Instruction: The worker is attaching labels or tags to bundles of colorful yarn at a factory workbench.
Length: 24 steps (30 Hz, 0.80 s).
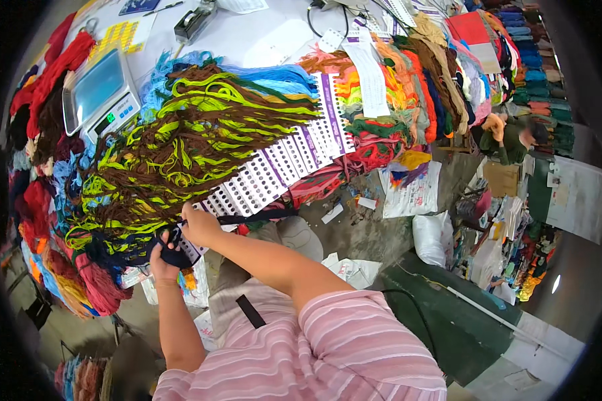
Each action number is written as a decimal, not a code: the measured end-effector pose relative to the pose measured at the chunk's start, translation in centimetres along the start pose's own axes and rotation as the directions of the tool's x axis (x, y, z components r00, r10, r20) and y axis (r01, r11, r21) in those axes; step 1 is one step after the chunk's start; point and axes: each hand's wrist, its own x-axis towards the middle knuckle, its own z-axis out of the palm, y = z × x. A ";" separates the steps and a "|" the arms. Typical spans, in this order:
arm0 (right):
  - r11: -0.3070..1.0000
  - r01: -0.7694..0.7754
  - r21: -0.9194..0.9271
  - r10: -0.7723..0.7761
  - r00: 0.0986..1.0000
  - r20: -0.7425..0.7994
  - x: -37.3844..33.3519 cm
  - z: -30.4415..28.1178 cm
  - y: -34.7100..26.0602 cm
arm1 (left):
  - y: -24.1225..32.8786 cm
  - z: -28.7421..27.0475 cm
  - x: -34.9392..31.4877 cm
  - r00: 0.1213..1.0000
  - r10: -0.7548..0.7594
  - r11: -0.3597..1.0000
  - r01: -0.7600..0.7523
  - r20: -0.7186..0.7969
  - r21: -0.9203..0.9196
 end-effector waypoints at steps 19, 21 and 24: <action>0.932 0.330 -0.150 -0.341 0.939 -0.052 0.7 0.7 1.4 | -0.9 5.9 -0.7 0.976 0.214 0.866 -0.175 -0.031 0.469; 0.924 0.350 -0.153 -0.367 0.924 -0.105 0.7 1.3 1.7 | -0.6 5.3 -1.1 0.983 0.184 0.898 -0.162 -0.014 0.409; 0.935 0.341 -0.099 -0.351 0.928 -0.127 1.0 1.8 2.0 | 0.0 4.1 -1.4 0.984 0.178 0.897 -0.153 -0.022 0.415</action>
